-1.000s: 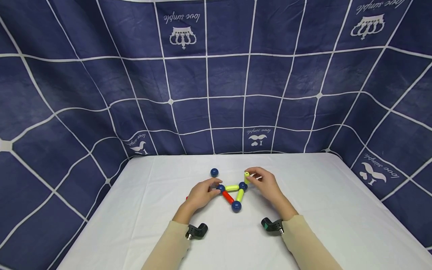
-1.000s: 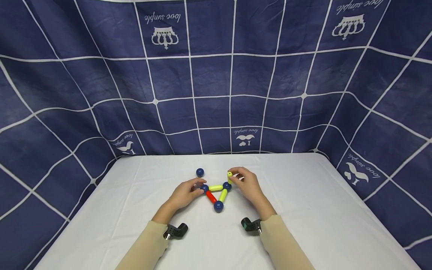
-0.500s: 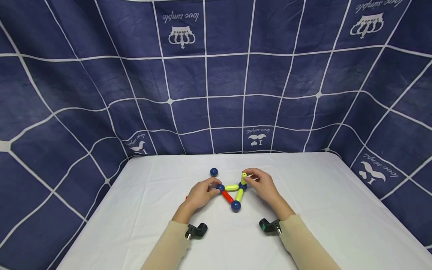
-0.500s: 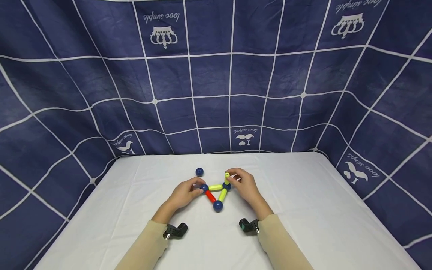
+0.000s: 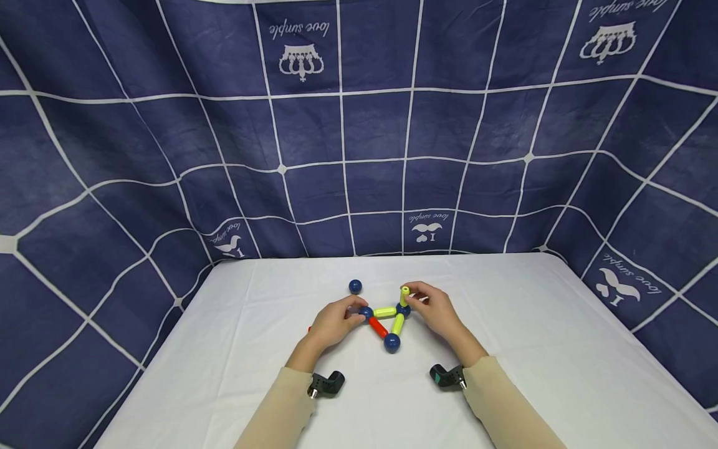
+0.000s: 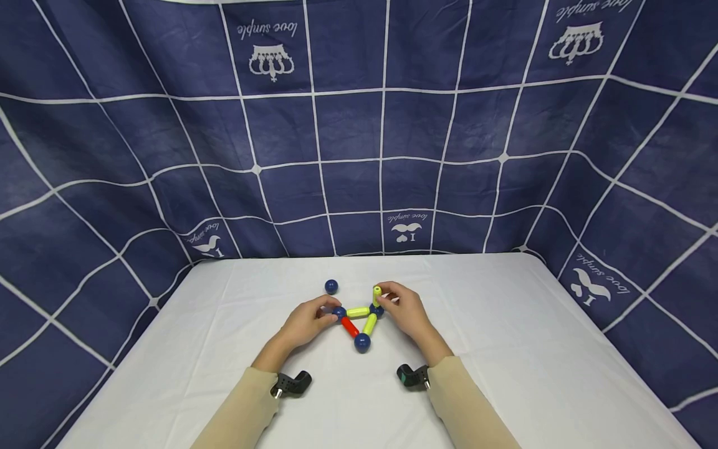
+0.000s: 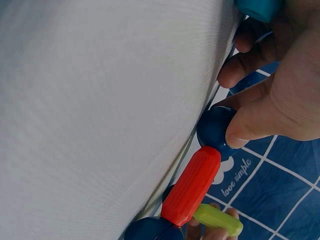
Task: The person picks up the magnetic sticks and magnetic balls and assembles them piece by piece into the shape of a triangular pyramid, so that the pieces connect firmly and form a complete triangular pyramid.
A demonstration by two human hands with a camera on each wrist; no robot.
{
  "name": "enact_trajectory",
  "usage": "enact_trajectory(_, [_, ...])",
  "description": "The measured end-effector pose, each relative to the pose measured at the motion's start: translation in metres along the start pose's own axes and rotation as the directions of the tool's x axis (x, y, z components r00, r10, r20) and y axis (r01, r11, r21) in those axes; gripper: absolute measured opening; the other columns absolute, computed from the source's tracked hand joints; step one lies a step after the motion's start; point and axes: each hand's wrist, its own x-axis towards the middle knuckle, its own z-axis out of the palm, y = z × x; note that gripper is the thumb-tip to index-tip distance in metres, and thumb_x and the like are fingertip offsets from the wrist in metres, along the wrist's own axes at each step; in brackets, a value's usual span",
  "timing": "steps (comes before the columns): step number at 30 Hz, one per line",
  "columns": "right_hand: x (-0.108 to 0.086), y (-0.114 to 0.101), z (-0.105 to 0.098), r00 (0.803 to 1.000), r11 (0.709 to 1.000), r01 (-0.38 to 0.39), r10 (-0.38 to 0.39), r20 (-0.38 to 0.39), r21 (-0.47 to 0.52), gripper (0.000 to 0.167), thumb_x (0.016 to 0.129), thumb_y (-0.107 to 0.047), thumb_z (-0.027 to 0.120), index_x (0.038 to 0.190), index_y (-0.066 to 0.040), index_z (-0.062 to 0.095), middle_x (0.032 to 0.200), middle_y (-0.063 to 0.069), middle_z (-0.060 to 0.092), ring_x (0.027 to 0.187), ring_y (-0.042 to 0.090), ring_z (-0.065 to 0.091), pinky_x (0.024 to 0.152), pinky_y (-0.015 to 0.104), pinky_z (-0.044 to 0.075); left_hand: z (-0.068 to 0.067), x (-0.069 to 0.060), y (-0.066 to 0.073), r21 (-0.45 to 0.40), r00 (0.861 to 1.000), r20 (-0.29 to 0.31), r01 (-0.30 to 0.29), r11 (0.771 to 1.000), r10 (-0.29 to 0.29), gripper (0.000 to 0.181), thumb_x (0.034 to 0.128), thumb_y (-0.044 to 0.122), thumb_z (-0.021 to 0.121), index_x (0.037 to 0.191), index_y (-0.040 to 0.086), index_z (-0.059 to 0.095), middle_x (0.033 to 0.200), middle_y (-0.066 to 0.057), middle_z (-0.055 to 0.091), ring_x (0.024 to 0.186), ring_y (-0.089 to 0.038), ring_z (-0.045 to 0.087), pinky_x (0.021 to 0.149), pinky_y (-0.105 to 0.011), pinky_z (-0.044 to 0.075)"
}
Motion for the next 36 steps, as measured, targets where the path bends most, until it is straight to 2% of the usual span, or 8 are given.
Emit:
enact_trajectory(7, [-0.002,0.013,0.004,0.995,0.999,-0.004,0.007,0.098,-0.032,0.023,0.092,-0.015,0.072,0.115,-0.015,0.072,0.104,0.004,0.075,0.090,0.015,0.069,0.079,0.025,0.054,0.001,0.001,0.000,-0.003,1.000,0.002,-0.005,1.000,0.005,0.025,0.0937,0.030,0.070,0.118,0.028,0.067,0.100,0.006,0.068,0.073,-0.010,0.051,0.066,-0.026,0.040])
enact_trajectory(18, [-0.004,0.017,0.007,0.997,0.999,-0.015,0.018,0.081,-0.036,0.022,0.089,-0.015,0.074,0.112,-0.013,0.073,0.101,0.004,0.074,0.080,0.010,0.062,0.072,0.023,0.051,0.001,0.003,-0.001,-0.004,1.000,-0.016,-0.008,1.000,0.008,0.026,0.0928,0.029,0.071,0.119,0.027,0.068,0.100,0.005,0.068,0.074,-0.010,0.052,0.066,-0.026,0.040])
enact_trajectory(21, [-0.006,0.017,0.008,0.997,0.999,-0.018,0.022,0.078,-0.047,0.022,0.089,-0.016,0.074,0.111,-0.013,0.074,0.099,0.003,0.073,0.079,0.010,0.060,0.071,0.024,0.050,0.001,0.001,-0.002,-0.045,0.999,-0.049,-0.014,0.999,0.012,0.026,0.0914,0.025,0.073,0.117,0.024,0.069,0.106,0.004,0.070,0.079,-0.010,0.054,0.071,-0.026,0.044])
enact_trajectory(23, [-0.006,0.018,0.008,0.997,0.998,-0.015,0.020,0.078,-0.062,0.021,0.089,-0.016,0.075,0.110,-0.013,0.074,0.098,0.003,0.072,0.079,0.010,0.058,0.071,0.024,0.049,0.000,0.000,-0.003,-0.109,0.997,-0.080,-0.022,0.994,0.013,0.025,0.0907,0.021,0.073,0.115,0.021,0.070,0.110,0.002,0.071,0.084,-0.010,0.058,0.075,-0.027,0.048])
enact_trajectory(27, [-0.008,0.017,0.007,0.997,0.997,-0.017,0.022,0.074,-0.072,0.021,0.088,-0.017,0.075,0.109,-0.012,0.073,0.098,0.003,0.071,0.079,0.011,0.058,0.071,0.024,0.049,-0.003,0.002,-0.004,-0.272,0.990,-0.142,-0.012,0.962,-0.027,0.020,0.0927,0.014,0.070,0.112,0.017,0.071,0.113,-0.003,0.070,0.086,-0.012,0.064,0.075,-0.026,0.054])
enact_trajectory(31, [-0.009,0.017,0.005,0.997,0.997,-0.021,0.026,0.066,-0.072,0.021,0.088,-0.018,0.076,0.108,-0.012,0.073,0.099,0.003,0.071,0.079,0.011,0.059,0.071,0.024,0.049,-0.009,0.004,-0.007,-0.419,0.976,-0.193,0.006,0.908,-0.096,0.018,0.0960,0.011,0.066,0.113,0.013,0.071,0.108,-0.006,0.069,0.079,-0.013,0.064,0.066,-0.024,0.052])
enact_trajectory(34, [-0.008,0.018,0.005,0.998,0.996,-0.020,0.026,0.064,-0.083,0.021,0.087,-0.019,0.077,0.108,-0.013,0.073,0.100,0.002,0.071,0.080,0.011,0.059,0.071,0.024,0.049,-0.014,0.004,-0.008,-0.489,0.967,-0.216,0.011,0.872,-0.133,0.018,0.0965,0.011,0.065,0.113,0.008,0.071,0.105,-0.009,0.069,0.077,-0.016,0.064,0.065,-0.024,0.052])
enact_trajectory(36, [-0.007,0.018,0.006,0.998,0.995,-0.018,0.024,0.063,-0.094,0.022,0.087,-0.019,0.077,0.108,-0.013,0.072,0.099,0.002,0.070,0.079,0.010,0.058,0.070,0.024,0.048,-0.018,0.004,-0.009,-0.507,0.964,-0.219,0.020,0.862,-0.151,0.018,0.0965,0.012,0.065,0.113,0.008,0.072,0.104,-0.009,0.069,0.078,-0.019,0.065,0.066,-0.025,0.053])
